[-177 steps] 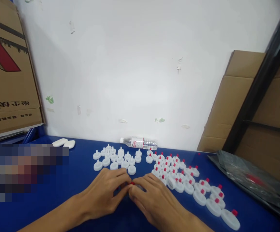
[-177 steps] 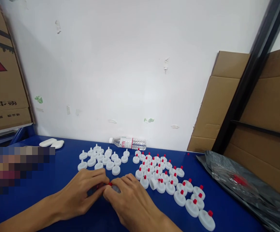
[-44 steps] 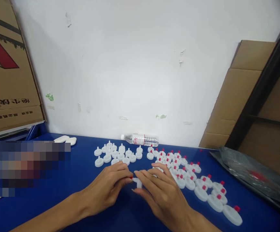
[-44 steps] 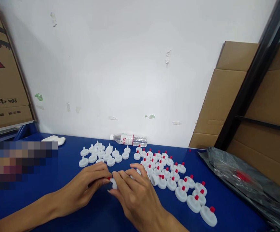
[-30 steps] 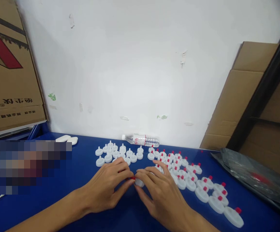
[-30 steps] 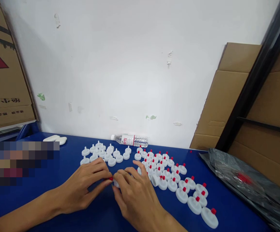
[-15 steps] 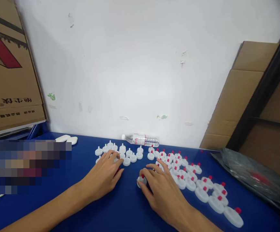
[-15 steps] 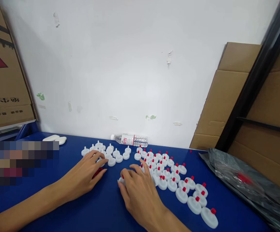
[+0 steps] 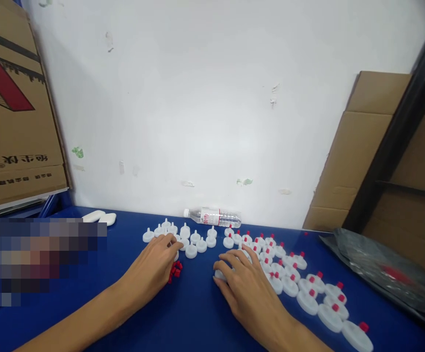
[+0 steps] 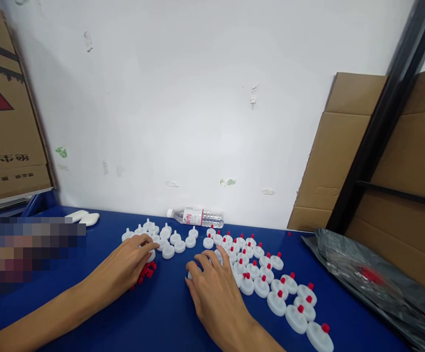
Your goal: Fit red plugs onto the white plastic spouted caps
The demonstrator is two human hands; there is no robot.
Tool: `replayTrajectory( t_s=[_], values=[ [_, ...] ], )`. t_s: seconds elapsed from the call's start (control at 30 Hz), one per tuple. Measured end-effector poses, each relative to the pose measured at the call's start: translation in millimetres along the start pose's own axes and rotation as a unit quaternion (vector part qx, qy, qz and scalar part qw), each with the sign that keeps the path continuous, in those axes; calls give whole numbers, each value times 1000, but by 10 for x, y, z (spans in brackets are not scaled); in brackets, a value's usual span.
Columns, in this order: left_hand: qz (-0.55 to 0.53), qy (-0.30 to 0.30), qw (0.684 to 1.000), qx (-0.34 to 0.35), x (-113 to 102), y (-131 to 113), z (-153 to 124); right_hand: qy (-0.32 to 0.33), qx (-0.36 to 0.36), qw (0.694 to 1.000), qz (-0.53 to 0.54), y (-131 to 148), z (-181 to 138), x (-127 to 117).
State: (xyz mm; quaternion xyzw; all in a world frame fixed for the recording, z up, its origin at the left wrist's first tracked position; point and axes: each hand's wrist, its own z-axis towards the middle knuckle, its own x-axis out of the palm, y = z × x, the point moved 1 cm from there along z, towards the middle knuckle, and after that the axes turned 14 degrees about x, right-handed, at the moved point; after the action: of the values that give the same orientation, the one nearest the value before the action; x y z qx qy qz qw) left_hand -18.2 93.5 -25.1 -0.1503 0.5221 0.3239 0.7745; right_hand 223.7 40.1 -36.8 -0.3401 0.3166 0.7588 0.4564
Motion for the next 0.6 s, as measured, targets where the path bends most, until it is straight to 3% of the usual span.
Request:
replayTrajectory(
  t_s=[0.17,0.37,0.47,0.6],
  values=[
    [-78,-103,991,45,-51,4,-3,-21,-10,999,30,47,0,-109],
    [-292,-223,919,140,-205,-365,33,-41,-56,992,103,122,-18,-156],
    [-308,-231,912,141,-230,-436,39,-43,-66,990,116,124,-19,-138],
    [-225,-172,954,94,-295,-302,72,-58,-40,992,108,109,-15,-114]
  ],
)
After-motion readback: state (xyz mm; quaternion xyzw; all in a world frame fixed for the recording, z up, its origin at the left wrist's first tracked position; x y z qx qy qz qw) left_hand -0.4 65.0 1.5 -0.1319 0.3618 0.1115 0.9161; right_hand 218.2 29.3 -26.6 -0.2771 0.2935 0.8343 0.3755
